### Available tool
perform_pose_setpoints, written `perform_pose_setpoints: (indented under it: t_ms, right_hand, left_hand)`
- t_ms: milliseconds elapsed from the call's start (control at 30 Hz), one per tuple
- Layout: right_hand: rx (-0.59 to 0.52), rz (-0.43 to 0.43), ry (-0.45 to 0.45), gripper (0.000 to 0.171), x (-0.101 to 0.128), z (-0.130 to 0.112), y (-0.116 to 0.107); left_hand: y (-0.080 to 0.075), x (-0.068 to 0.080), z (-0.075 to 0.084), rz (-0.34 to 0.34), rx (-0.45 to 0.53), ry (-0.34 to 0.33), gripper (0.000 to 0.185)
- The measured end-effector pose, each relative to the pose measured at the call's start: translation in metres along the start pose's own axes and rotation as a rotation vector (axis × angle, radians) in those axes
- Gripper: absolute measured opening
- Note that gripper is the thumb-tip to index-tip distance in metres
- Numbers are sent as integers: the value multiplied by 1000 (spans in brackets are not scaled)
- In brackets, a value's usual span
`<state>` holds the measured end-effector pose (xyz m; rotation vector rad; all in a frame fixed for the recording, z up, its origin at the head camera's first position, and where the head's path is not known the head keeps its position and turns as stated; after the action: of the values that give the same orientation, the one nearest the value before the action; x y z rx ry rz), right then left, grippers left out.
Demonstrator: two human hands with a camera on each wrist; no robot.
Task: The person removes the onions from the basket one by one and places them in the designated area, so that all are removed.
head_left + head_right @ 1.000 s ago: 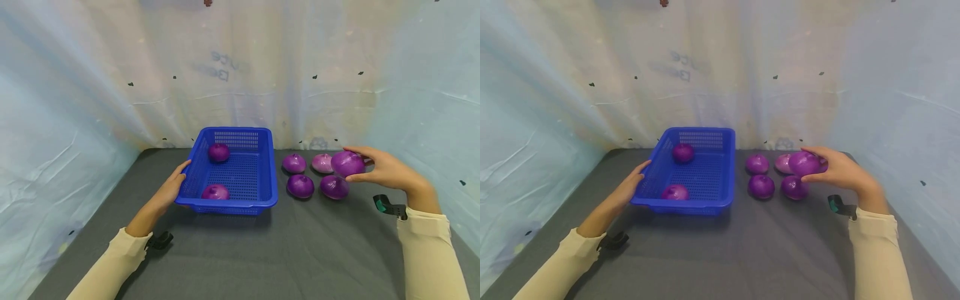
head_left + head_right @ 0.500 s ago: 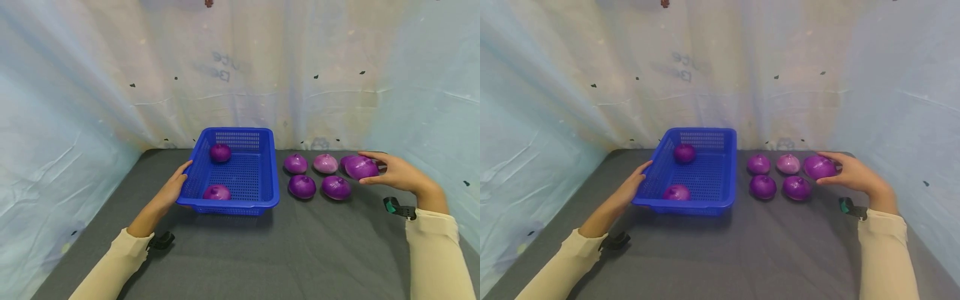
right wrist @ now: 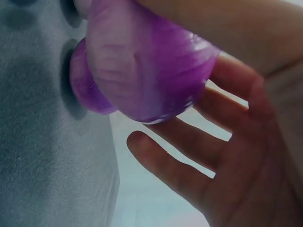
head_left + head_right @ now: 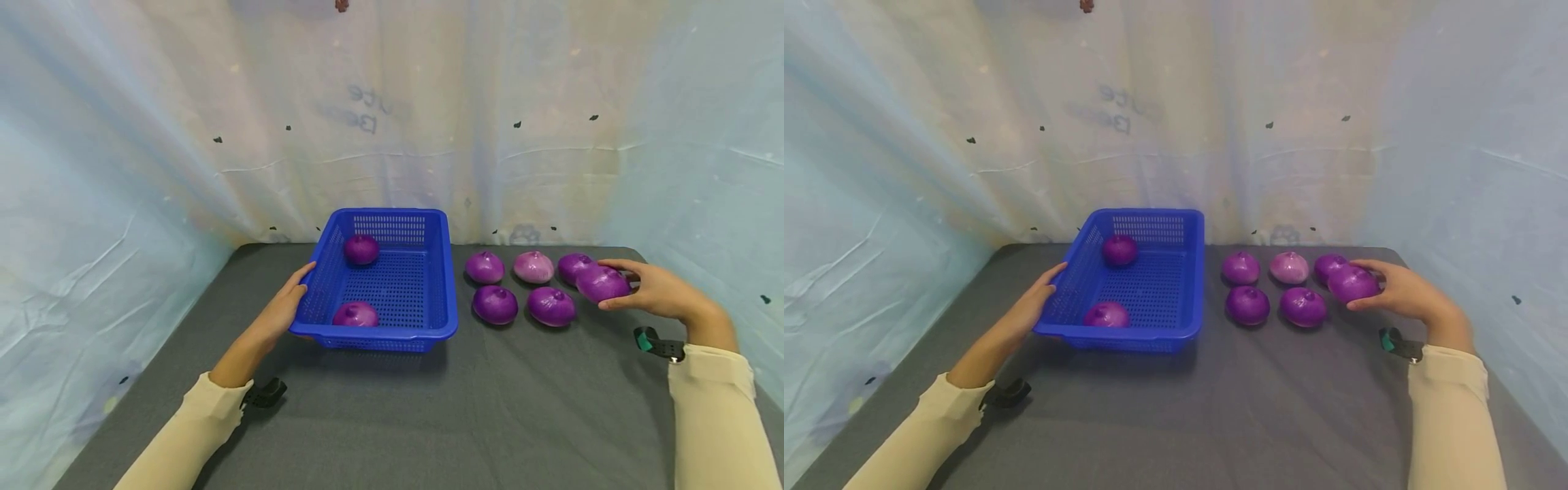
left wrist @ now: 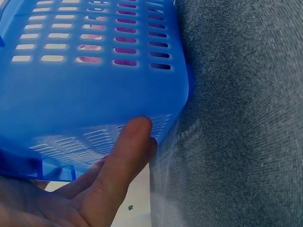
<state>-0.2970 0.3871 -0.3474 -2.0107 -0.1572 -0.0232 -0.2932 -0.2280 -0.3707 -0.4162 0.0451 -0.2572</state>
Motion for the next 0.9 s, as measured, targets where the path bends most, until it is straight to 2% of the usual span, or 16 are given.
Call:
perform_pose_setpoints:
  t_ms: [200,433,900]
  right_hand:
    - [-29,-19,-6,87,-1,7,3]
    - [-52,-41,19,92,-5,16,8]
    - [-59,-70,18,87,-11,34,24]
  left_hand:
    - [0,-1,-3,7,-9,-10,53]
    - [-1,-2,-4,5,-38,5,53]
    - [0,-1,-2,1,-13,2,53]
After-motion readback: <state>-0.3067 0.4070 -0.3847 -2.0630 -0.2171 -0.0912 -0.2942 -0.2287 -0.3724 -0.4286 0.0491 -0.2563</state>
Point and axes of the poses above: each hand's wrist, its own x-axis away from the middle knuckle, its own y-axis out of the palm, z = x × y, the point moved 4 cm from there along -x, towards the middle knuckle, and after that the axes turned 8 degrees about y, right-handed, at the moved point
